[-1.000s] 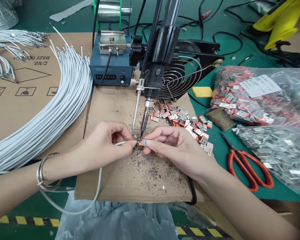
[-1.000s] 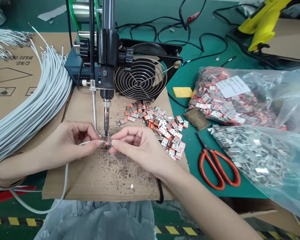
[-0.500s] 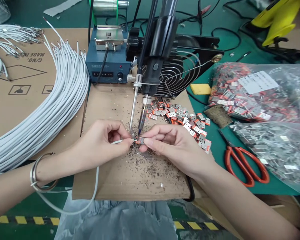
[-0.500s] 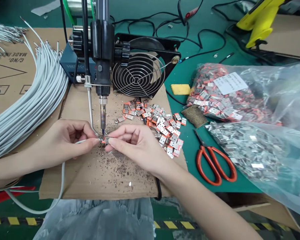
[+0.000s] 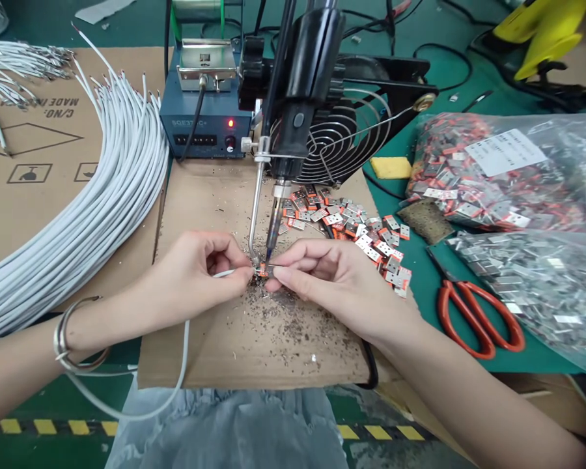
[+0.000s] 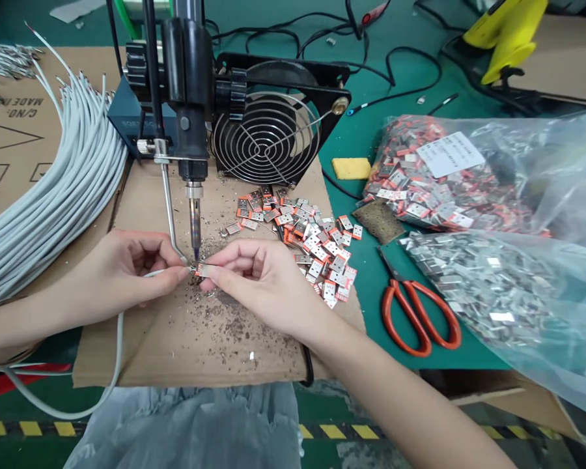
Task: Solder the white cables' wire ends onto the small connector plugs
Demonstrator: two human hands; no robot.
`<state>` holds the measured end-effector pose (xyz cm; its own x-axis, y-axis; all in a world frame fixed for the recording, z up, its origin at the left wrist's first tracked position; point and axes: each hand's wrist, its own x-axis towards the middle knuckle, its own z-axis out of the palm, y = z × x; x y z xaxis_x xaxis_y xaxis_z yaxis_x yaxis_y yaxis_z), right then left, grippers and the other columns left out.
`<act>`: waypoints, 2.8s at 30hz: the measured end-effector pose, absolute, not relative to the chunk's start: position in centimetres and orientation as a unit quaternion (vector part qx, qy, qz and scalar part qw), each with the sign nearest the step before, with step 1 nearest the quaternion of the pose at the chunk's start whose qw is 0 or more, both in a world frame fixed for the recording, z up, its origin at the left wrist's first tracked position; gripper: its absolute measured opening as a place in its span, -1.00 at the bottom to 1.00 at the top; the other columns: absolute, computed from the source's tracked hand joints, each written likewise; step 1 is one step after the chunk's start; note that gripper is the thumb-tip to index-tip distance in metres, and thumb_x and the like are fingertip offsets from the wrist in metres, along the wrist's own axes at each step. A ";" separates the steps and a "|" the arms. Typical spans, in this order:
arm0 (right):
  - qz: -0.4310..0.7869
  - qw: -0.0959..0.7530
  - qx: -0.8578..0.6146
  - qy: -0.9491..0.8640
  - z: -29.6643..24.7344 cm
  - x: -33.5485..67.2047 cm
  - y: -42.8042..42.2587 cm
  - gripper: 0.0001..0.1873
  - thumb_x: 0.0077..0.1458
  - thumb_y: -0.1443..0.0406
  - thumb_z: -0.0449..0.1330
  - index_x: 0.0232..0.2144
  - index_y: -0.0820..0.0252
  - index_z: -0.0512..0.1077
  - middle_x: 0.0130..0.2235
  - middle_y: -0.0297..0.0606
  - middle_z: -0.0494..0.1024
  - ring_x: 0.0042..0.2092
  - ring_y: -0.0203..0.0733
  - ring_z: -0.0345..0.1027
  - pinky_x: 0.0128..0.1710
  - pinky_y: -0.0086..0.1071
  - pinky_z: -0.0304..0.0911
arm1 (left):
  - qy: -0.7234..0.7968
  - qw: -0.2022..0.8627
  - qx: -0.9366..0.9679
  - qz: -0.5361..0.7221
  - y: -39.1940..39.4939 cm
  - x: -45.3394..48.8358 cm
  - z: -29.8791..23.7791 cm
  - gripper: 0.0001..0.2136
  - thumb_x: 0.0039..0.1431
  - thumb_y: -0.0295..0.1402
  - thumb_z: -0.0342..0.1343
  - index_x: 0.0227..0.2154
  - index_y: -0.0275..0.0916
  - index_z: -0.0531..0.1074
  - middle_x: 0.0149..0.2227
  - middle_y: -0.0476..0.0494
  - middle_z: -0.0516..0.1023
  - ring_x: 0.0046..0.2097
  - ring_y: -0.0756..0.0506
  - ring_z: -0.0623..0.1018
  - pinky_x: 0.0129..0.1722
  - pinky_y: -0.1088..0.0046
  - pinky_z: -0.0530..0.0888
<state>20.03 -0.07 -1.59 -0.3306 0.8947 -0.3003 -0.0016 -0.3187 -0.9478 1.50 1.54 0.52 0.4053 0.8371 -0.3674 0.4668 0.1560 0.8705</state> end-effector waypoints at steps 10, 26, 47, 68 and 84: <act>0.673 0.337 -0.462 -0.469 -1.7 20.0 0.0 -0.95 -0.08 0.35 0.29 -0.49 0.22 0.47 -0.53 -0.31 0.58 -0.51 -0.35 0.43 -0.53 -0.52 0.27 | 0.512 0.558 0.630 0.170 1.5 1.4 0.3 -0.95 -0.06 -0.49 0.10 -0.58 -0.30 0.39 -0.70 0.15 0.25 -0.65 0.13 0.22 -0.68 0.66 0.15; 0.686 0.335 -0.462 -0.451 -1.8 20.2 0.0 -0.94 -0.06 0.35 0.29 -0.49 0.24 0.48 -0.55 -0.32 0.59 -0.54 -0.38 0.39 -0.57 -0.54 0.21 | 0.509 0.567 0.622 0.179 1.4 1.4 0.4 -0.92 -0.05 -0.48 0.11 -0.60 -0.29 0.38 -0.72 0.15 0.23 -0.66 0.14 0.20 -0.69 0.66 0.14; 0.687 0.326 -0.472 -0.447 -1.5 20.0 0.1 -0.90 -0.09 0.31 0.29 -0.49 0.24 0.45 -0.55 -0.32 0.57 -0.55 -0.38 0.36 -0.59 -0.52 0.14 | 0.516 0.570 0.618 0.161 1.5 1.3 0.3 -0.90 -0.05 -0.44 0.11 -0.61 -0.28 0.36 -0.73 0.16 0.21 -0.68 0.14 0.19 -0.71 0.67 0.11; 0.673 0.326 -0.465 -0.473 -1.3 20.1 -0.2 -0.88 -0.11 0.31 0.31 -0.48 0.22 0.44 -0.51 -0.30 0.59 -0.49 -0.35 0.41 -0.54 -0.52 0.23 | 0.506 0.551 0.643 0.166 1.0 1.2 0.2 -0.93 -0.01 -0.43 0.09 -0.54 -0.30 0.40 -0.69 0.12 0.23 -0.63 0.10 0.23 -0.66 0.62 0.16; 0.676 0.358 -0.443 -0.467 -1.8 20.2 -0.5 -0.88 -0.10 0.28 0.34 -0.48 0.19 0.48 -0.50 -0.31 0.60 -0.44 -0.31 0.47 -0.42 -0.48 0.34 | 0.501 0.552 0.640 0.186 0.9 1.2 0.2 -0.94 -0.04 -0.44 0.10 -0.54 -0.32 0.43 -0.68 0.11 0.22 -0.61 0.10 0.19 -0.64 0.60 0.13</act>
